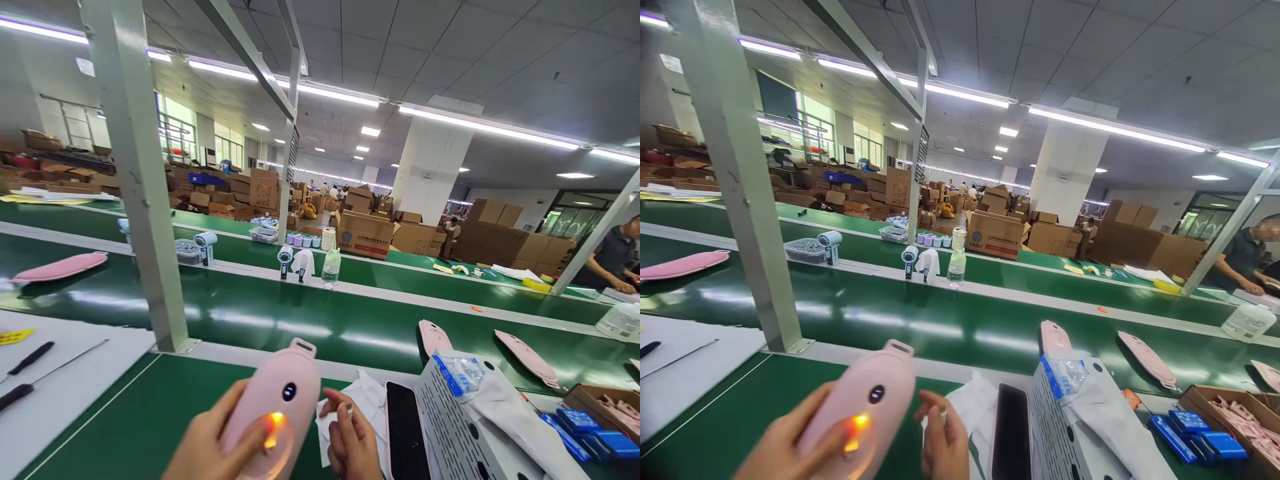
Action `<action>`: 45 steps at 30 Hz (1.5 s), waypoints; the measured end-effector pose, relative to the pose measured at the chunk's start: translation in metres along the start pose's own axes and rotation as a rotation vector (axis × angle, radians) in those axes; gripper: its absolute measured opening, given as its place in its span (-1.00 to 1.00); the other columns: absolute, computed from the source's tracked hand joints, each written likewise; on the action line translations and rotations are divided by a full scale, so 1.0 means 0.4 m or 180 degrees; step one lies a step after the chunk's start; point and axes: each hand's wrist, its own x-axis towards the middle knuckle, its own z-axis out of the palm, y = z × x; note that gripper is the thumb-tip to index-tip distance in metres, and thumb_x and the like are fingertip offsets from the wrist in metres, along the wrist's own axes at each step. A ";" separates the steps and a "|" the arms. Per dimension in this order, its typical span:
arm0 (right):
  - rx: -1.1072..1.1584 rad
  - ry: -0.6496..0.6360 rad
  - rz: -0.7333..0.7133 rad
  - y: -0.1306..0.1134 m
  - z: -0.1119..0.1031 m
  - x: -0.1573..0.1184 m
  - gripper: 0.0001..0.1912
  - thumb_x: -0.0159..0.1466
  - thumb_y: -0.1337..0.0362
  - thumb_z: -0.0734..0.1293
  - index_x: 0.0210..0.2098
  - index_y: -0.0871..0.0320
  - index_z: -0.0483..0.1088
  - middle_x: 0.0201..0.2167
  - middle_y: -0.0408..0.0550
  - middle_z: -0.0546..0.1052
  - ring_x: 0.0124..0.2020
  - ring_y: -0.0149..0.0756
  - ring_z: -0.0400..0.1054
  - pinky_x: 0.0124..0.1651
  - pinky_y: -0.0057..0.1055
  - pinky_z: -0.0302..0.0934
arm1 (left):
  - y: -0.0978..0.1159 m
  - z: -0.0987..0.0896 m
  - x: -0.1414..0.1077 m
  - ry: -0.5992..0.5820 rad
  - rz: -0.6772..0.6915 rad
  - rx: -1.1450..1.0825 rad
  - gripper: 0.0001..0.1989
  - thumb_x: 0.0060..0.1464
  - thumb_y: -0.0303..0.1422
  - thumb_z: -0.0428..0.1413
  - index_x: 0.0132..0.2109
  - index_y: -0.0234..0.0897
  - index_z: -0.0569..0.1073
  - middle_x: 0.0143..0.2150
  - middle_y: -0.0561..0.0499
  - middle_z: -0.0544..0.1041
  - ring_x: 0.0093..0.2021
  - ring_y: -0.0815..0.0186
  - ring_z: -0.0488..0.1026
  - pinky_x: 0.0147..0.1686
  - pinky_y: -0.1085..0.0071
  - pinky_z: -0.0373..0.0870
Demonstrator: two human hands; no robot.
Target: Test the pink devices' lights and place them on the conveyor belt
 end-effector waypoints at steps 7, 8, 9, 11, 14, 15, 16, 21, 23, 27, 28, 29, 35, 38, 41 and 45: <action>-0.0116 -0.0111 0.0359 -0.027 -0.037 0.026 -0.37 -0.08 -0.09 0.51 -0.18 0.19 0.36 -0.66 -0.38 0.21 -0.75 -0.71 -0.27 -0.71 -0.63 -0.38 | -0.004 0.115 0.031 -0.0891 0.0142 -0.0329 -0.68 -0.05 -0.13 0.09 -0.18 -0.20 0.40 -0.36 0.11 0.54 -0.37 0.27 0.43 -0.35 0.50 0.31; -0.0163 -0.0052 0.0370 -0.022 -0.042 0.031 -0.38 -0.09 -0.09 0.51 -0.20 0.19 0.35 -0.63 -0.34 0.27 -0.75 -0.72 -0.26 -0.71 -0.63 -0.39 | -0.007 0.126 0.032 -0.0931 0.0165 -0.0359 -0.68 -0.05 -0.13 0.09 -0.18 -0.21 0.41 -0.36 0.10 0.55 -0.37 0.26 0.44 -0.36 0.49 0.31; -0.0167 0.0010 0.0371 -0.016 -0.047 0.036 -0.39 -0.09 -0.08 0.51 -0.22 0.18 0.34 -0.62 -0.32 0.30 -0.75 -0.72 -0.26 -0.71 -0.64 -0.40 | -0.012 0.133 0.033 -0.0964 0.0197 -0.0402 -0.66 -0.04 -0.11 0.09 -0.18 -0.22 0.41 -0.35 0.08 0.55 -0.37 0.25 0.44 -0.36 0.48 0.31; -0.0078 0.0123 0.0374 -0.007 -0.054 0.041 -0.43 -0.09 -0.05 0.52 -0.25 0.17 0.33 -0.68 -0.37 0.24 -0.75 -0.72 -0.29 -0.70 -0.66 -0.41 | -0.027 0.134 0.037 -0.1014 0.0286 -0.0524 -0.61 -0.02 -0.06 0.07 -0.15 -0.23 0.42 -0.30 0.05 0.57 -0.33 0.24 0.46 -0.33 0.47 0.33; 0.0120 0.0242 0.0464 0.001 -0.059 0.042 -0.45 -0.13 0.00 0.54 -0.29 0.15 0.32 -0.78 -0.49 0.04 -0.75 -0.70 -0.38 -0.71 -0.68 -0.44 | -0.058 0.118 0.047 -0.1052 0.0412 -0.0708 -0.58 0.00 -0.02 0.05 -0.13 -0.23 0.44 -0.19 -0.01 0.58 -0.24 0.24 0.50 -0.23 0.47 0.37; 0.0169 0.0287 0.0496 0.001 -0.058 0.040 -0.44 -0.15 0.01 0.55 -0.28 0.15 0.32 -0.79 -0.50 0.01 -0.75 -0.70 -0.39 -0.71 -0.68 -0.45 | -0.069 0.110 0.051 -0.1004 0.0412 -0.0749 -0.59 0.01 -0.01 0.04 -0.15 -0.24 0.45 -0.17 -0.02 0.58 -0.22 0.24 0.50 -0.21 0.47 0.39; 0.0204 0.0320 0.0524 0.000 -0.057 0.039 -0.42 -0.16 0.01 0.56 -0.27 0.15 0.32 -0.80 -0.50 0.03 -0.74 -0.71 -0.40 -0.72 -0.69 -0.45 | -0.081 0.102 0.057 -0.0912 0.0381 -0.0778 -0.60 0.03 -0.02 0.03 -0.17 -0.24 0.46 -0.19 -0.03 0.58 -0.21 0.24 0.51 -0.20 0.47 0.40; 0.0309 0.0393 0.0614 -0.011 -0.060 0.035 -0.42 -0.14 0.04 0.57 -0.24 0.18 0.34 -0.84 -0.48 0.11 -0.76 -0.71 -0.37 -0.72 -0.70 -0.42 | -0.122 0.075 0.093 -0.0282 0.0036 -0.0830 -0.68 0.10 -0.08 0.01 -0.32 -0.24 0.44 -0.45 0.05 0.51 -0.43 0.33 0.47 -0.36 0.49 0.40; 0.0425 0.0490 0.0574 -0.017 -0.073 0.039 -0.44 -0.15 0.07 0.58 -0.25 0.18 0.37 -0.84 -0.47 0.13 -0.77 -0.72 -0.35 -0.73 -0.71 -0.41 | -0.128 0.074 0.104 -0.0213 -0.0036 -0.0792 -0.70 0.09 -0.10 0.03 -0.38 -0.25 0.43 -0.51 0.07 0.46 -0.47 0.35 0.43 -0.39 0.50 0.36; 0.0811 0.0680 0.0540 -0.045 -0.108 0.048 -0.48 -0.20 0.18 0.61 -0.32 0.15 0.38 -0.74 -0.37 0.30 -0.81 -0.75 -0.22 -0.75 -0.73 -0.32 | -0.136 0.092 0.111 -0.0444 -0.0049 -0.0618 -0.70 0.09 -0.12 0.04 -0.38 -0.26 0.44 -0.53 0.08 0.42 -0.49 0.37 0.38 -0.42 0.49 0.29; 0.0924 0.0742 0.0555 -0.055 -0.116 0.049 -0.51 -0.20 0.21 0.62 -0.36 0.15 0.37 -0.72 -0.37 0.31 -0.81 -0.74 -0.17 -0.76 -0.73 -0.28 | -0.139 0.099 0.111 -0.0543 -0.0053 -0.0579 -0.70 0.09 -0.12 0.03 -0.38 -0.27 0.44 -0.54 0.09 0.41 -0.51 0.37 0.37 -0.43 0.49 0.28; 0.1021 0.0829 0.0562 -0.066 -0.122 0.050 -0.54 -0.20 0.23 0.62 -0.40 0.14 0.35 -0.71 -0.37 0.30 -0.82 -0.72 -0.11 -0.77 -0.72 -0.23 | -0.142 0.106 0.111 -0.0648 -0.0057 -0.0547 -0.70 0.10 -0.13 0.02 -0.37 -0.28 0.44 -0.54 0.09 0.40 -0.52 0.38 0.36 -0.44 0.48 0.26; 0.1050 0.1237 0.0156 -0.133 -0.138 0.100 -0.64 -0.10 0.33 0.55 -0.51 0.12 0.27 -0.70 -0.40 0.25 -0.83 -0.65 -0.03 -0.83 -0.68 -0.06 | -0.153 0.129 0.111 -0.1303 -0.0071 -0.0313 -0.82 0.10 -0.32 0.03 -0.27 -0.34 0.46 -0.58 0.15 0.34 -0.57 0.41 0.31 -0.47 0.45 0.21; 0.0817 0.1067 0.0058 -0.151 -0.141 0.175 -0.66 -0.04 0.27 0.51 -0.54 0.12 0.22 -0.74 -0.43 0.17 -0.86 -0.66 -0.09 -0.86 -0.67 -0.09 | -0.151 0.123 0.114 -0.1415 -0.0066 -0.0229 -0.85 0.10 -0.35 0.05 -0.27 -0.33 0.47 -0.56 0.14 0.36 -0.54 0.41 0.31 -0.45 0.44 0.21; 0.0635 0.1053 0.0055 -0.151 -0.132 0.270 -0.66 -0.01 0.28 0.49 -0.54 0.12 0.20 -0.73 -0.43 0.20 -0.87 -0.66 -0.09 -0.87 -0.66 -0.11 | -0.151 0.118 0.117 -0.1451 -0.0113 -0.0263 -0.85 0.13 -0.35 0.04 -0.24 -0.34 0.45 -0.55 0.15 0.36 -0.55 0.43 0.31 -0.45 0.44 0.23; 0.0532 0.1152 0.0148 -0.132 -0.108 0.385 -0.71 0.17 0.31 0.39 -0.53 0.15 0.18 -0.71 -0.43 0.21 -0.86 -0.69 -0.17 -0.87 -0.67 -0.21 | -0.158 0.119 0.120 -0.1419 -0.0140 -0.0349 -0.87 0.14 -0.37 0.04 -0.24 -0.34 0.44 -0.56 0.17 0.35 -0.57 0.44 0.31 -0.46 0.45 0.25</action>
